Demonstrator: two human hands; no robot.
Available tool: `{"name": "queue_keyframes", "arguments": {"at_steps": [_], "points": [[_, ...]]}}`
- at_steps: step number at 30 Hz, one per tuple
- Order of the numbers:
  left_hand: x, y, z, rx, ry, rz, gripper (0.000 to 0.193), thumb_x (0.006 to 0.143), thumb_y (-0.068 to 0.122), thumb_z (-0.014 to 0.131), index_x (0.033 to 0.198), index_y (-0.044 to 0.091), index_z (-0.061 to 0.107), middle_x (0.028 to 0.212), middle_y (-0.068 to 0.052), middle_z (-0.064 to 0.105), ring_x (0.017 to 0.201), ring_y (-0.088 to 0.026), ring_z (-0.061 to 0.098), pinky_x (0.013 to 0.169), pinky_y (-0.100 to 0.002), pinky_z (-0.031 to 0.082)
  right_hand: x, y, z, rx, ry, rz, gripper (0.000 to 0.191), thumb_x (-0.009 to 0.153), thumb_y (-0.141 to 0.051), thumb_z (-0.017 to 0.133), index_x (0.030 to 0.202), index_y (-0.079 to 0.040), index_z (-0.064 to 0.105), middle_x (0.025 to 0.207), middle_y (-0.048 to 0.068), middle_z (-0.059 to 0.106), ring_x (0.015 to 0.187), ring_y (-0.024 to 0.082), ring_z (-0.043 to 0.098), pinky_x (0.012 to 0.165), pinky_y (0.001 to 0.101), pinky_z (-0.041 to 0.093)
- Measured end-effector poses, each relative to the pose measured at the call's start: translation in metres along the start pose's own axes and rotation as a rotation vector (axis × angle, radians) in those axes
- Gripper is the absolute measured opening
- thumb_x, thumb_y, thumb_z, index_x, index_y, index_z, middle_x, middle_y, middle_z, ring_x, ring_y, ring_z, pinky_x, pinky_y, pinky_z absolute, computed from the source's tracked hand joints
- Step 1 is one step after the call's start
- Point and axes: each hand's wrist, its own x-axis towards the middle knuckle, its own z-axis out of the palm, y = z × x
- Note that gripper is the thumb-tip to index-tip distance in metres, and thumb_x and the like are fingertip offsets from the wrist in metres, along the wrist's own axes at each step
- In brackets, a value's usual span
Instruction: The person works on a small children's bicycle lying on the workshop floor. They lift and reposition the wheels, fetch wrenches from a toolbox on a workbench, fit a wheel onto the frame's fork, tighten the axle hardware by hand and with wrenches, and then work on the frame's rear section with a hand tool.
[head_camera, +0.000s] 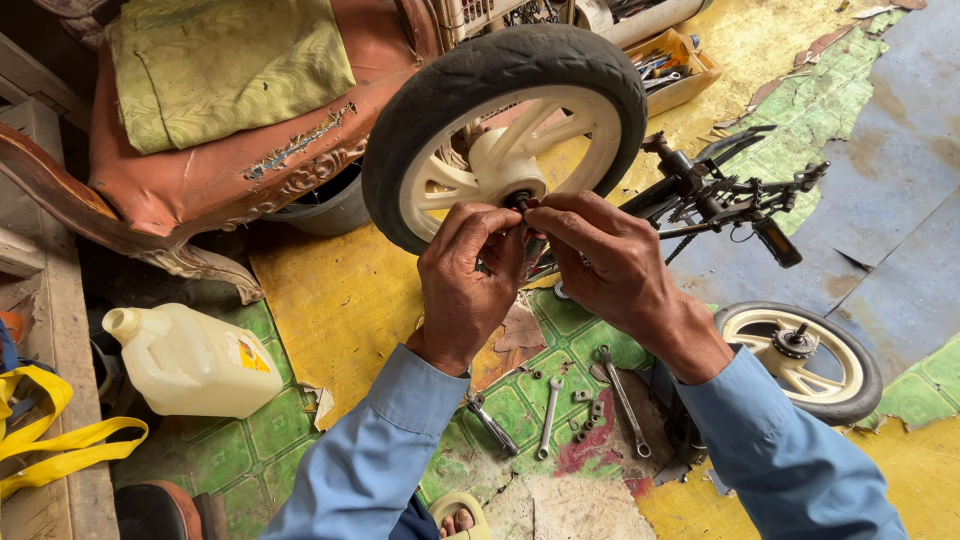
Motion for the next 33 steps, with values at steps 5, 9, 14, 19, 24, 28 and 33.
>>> {"name": "queue_keyframes", "arguments": {"at_steps": [5,9,14,19,24,28,33], "points": [[0.001,-0.001,-0.002,0.028,-0.023,0.034,0.014,0.096,0.0,0.075,0.107,0.005,0.068,0.103,-0.006,0.067,0.087,-0.017,0.073,0.071,-0.028,0.062,0.001,0.0,0.004,-0.043,0.036,-0.009,0.029,0.09,0.013,0.07,0.115,-0.002,0.069,0.108,0.013,0.069,0.093,0.029,0.073,0.076,0.0366,0.06],[0.001,-0.001,-0.001,0.026,-0.021,0.03,0.016,0.095,0.0,0.075,0.108,0.005,0.068,0.104,-0.005,0.066,0.088,-0.017,0.072,0.072,-0.028,0.062,0.001,0.003,0.002,-0.06,0.025,-0.054,0.032,0.088,0.013,0.071,0.116,-0.003,0.068,0.108,0.012,0.068,0.092,0.03,0.072,0.074,0.0382,0.059],[0.004,-0.002,0.001,0.034,0.013,0.046,0.016,0.092,-0.003,0.073,0.104,0.005,0.065,0.106,-0.007,0.062,0.089,-0.019,0.069,0.063,-0.026,0.058,0.005,0.01,0.0,-0.107,0.047,-0.141,0.043,0.077,0.015,0.068,0.115,-0.005,0.071,0.106,0.012,0.067,0.088,0.031,0.07,0.071,0.0394,0.057],[0.004,0.002,0.005,0.025,0.045,0.019,0.019,0.091,-0.004,0.073,0.103,0.006,0.063,0.104,-0.007,0.063,0.083,-0.018,0.069,0.063,-0.027,0.057,0.002,0.007,0.008,-0.053,0.137,-0.035,0.034,0.089,0.011,0.072,0.118,-0.004,0.067,0.109,0.012,0.067,0.088,0.028,0.07,0.07,0.034,0.057],[0.004,0.002,0.005,-0.027,0.048,-0.045,0.02,0.09,-0.004,0.073,0.106,0.004,0.062,0.102,-0.008,0.066,0.078,-0.017,0.069,0.063,-0.027,0.058,-0.006,0.011,0.017,0.022,0.139,0.117,0.035,0.083,0.008,0.071,0.116,-0.003,0.066,0.105,0.011,0.073,0.076,0.018,0.069,0.061,0.0283,0.054],[0.006,0.002,0.004,-0.004,0.045,-0.041,0.02,0.09,-0.003,0.072,0.108,0.004,0.065,0.101,-0.008,0.067,0.078,-0.018,0.069,0.063,-0.028,0.057,-0.01,0.019,0.023,0.065,0.172,0.187,0.033,0.083,0.007,0.074,0.113,-0.004,0.068,0.098,0.008,0.073,0.071,0.015,0.069,0.061,0.0269,0.054],[0.007,0.006,0.002,-0.012,0.045,-0.03,0.019,0.091,-0.002,0.072,0.108,0.004,0.067,0.102,-0.007,0.068,0.078,-0.017,0.071,0.064,-0.027,0.058,-0.013,0.019,0.026,0.113,0.192,0.195,0.031,0.085,0.006,0.075,0.114,-0.003,0.068,0.1,0.009,0.073,0.072,0.015,0.07,0.062,0.026,0.055]]}}
